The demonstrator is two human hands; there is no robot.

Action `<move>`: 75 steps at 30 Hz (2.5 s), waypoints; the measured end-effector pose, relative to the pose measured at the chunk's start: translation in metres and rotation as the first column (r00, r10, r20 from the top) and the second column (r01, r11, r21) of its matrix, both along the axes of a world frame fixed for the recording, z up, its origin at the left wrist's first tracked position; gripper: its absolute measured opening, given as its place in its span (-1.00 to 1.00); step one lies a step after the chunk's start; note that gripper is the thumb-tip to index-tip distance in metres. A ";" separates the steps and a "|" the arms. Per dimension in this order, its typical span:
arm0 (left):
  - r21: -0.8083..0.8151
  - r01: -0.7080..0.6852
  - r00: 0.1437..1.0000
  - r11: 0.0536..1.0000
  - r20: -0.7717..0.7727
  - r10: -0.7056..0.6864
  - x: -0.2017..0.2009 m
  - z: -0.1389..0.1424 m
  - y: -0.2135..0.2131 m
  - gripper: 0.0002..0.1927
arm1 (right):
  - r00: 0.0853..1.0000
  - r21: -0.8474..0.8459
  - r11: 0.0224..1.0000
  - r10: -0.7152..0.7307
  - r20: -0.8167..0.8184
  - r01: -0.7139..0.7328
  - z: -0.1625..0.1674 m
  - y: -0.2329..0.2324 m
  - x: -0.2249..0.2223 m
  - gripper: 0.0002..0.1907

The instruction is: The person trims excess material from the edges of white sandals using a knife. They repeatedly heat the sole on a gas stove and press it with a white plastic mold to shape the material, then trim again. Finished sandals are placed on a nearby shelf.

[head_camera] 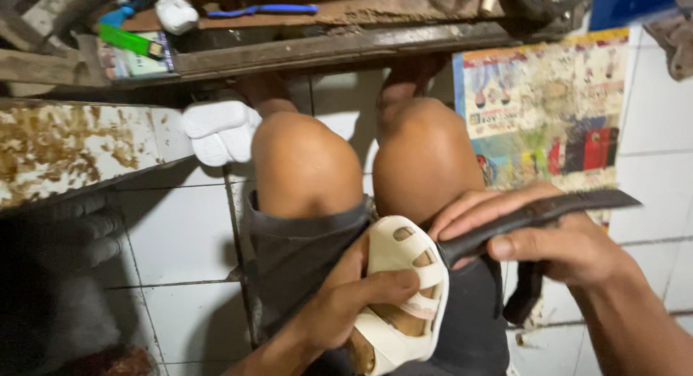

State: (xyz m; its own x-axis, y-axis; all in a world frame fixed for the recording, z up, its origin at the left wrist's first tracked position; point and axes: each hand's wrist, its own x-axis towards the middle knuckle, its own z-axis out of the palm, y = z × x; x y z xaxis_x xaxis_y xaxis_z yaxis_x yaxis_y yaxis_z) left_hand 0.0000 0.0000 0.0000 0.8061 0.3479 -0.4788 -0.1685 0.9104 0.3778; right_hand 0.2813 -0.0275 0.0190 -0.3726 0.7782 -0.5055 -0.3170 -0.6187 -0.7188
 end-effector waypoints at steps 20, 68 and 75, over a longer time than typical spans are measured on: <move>-0.229 -0.323 0.946 0.918 -0.092 0.310 0.021 0.013 -0.005 -0.71 | 0.935 -0.013 0.984 -0.165 0.315 0.178 0.034 -0.056 -0.037 -0.65; -0.133 -0.322 0.945 0.937 -0.099 0.311 0.019 0.008 -0.003 -0.70 | 0.797 0.127 0.988 -0.007 0.604 -0.088 0.045 -0.042 -0.042 -0.66; -0.069 -0.283 0.956 0.957 -0.094 0.277 0.016 0.004 0.000 -0.64 | 0.865 0.038 0.959 -0.271 0.423 0.282 0.040 -0.045 -0.047 -0.63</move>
